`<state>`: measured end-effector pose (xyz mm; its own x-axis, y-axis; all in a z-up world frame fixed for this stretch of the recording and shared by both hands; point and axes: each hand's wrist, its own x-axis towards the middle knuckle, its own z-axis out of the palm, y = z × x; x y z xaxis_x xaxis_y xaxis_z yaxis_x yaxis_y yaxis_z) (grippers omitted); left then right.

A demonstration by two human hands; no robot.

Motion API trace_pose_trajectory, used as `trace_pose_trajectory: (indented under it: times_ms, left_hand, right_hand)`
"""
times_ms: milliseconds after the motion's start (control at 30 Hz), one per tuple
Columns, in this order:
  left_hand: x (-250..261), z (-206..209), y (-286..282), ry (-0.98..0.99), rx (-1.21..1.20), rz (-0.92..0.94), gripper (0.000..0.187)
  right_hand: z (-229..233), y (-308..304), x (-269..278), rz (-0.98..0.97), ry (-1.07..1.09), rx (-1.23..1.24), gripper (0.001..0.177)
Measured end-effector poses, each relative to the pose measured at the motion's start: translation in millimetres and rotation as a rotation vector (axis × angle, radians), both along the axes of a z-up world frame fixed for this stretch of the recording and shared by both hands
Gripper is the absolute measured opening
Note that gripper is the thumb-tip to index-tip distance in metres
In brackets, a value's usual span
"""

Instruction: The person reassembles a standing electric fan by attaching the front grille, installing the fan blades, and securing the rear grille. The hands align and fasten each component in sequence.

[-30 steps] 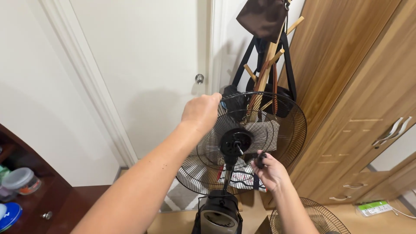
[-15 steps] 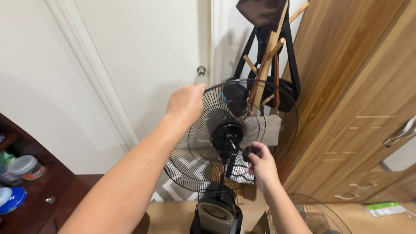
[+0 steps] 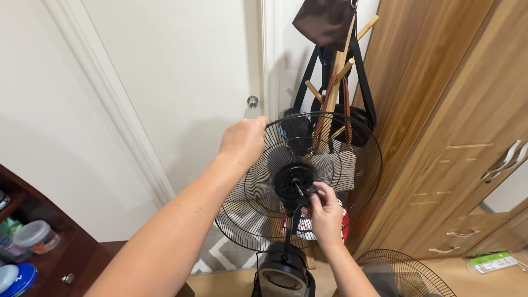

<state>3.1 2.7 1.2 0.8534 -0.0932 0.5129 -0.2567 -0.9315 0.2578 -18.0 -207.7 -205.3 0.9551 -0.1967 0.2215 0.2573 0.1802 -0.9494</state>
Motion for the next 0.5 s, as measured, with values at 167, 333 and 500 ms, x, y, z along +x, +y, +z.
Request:
trace_pose_trajectory:
  times_ms: [167, 333, 500]
  left_hand:
    - [3.9, 1.0, -0.8, 0.013, -0.004, -0.003, 0.033]
    - [4.0, 3.3, -0.6, 0.021, 0.005, 0.008, 0.033]
    - [1.8, 4.2, -0.7, 0.055, 0.014, 0.029, 0.029]
  right_hand:
    - [-1.3, -1.3, 0.8, -0.045, -0.021, -0.113, 0.028]
    - [-0.9, 1.9, 4.9, -0.055, -0.157, -0.217, 0.032]
    - [-1.0, 3.7, 13.5, -0.013, -0.081, -0.279, 0.035]
